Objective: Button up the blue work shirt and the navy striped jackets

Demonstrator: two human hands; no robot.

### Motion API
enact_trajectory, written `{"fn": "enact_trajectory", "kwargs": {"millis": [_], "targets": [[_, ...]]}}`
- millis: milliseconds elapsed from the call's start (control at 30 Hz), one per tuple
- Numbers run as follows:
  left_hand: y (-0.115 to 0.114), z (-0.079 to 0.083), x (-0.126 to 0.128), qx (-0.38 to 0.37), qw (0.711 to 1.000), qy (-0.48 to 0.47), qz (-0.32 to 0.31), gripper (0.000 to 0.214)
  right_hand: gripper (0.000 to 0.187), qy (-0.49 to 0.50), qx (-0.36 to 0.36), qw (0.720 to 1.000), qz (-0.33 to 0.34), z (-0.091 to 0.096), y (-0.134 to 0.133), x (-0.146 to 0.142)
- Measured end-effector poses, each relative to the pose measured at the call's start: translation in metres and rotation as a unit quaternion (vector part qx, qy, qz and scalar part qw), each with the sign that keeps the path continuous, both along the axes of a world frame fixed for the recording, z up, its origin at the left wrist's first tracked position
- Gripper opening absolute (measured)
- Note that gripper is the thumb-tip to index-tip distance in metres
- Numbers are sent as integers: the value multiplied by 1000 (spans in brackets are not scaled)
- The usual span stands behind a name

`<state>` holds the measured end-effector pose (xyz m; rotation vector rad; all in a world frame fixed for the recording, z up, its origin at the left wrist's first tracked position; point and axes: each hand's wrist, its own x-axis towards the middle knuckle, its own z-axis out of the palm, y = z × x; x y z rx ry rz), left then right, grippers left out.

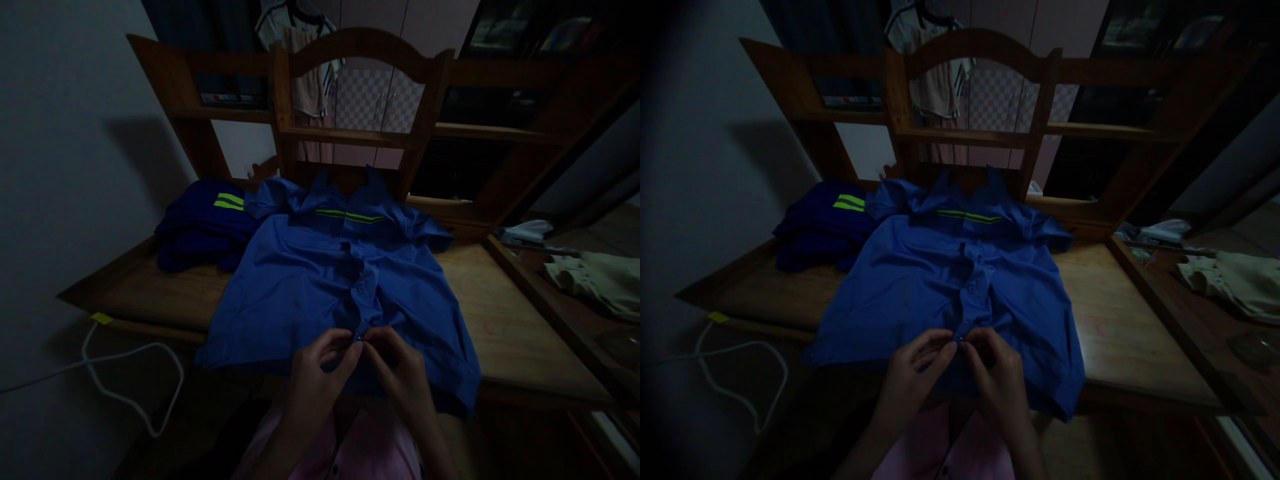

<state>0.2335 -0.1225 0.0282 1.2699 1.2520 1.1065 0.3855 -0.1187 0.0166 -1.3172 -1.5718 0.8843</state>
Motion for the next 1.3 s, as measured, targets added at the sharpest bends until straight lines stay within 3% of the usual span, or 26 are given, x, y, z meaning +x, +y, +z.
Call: {"fn": "enact_trajectory", "kwargs": {"millis": [200,633,1300], "targets": [[6,-3,5,24,998,54,33,20,10,-19,19,1000,-2,-4,-2,-3],[9,-8,4,-10,999,-40,35,19,11,-27,31,999,-3,-1,-2,-4],[11,-15,2,-10,998,-54,17,28,8,-36,51,998,-17,-6,-4,-4]]}}
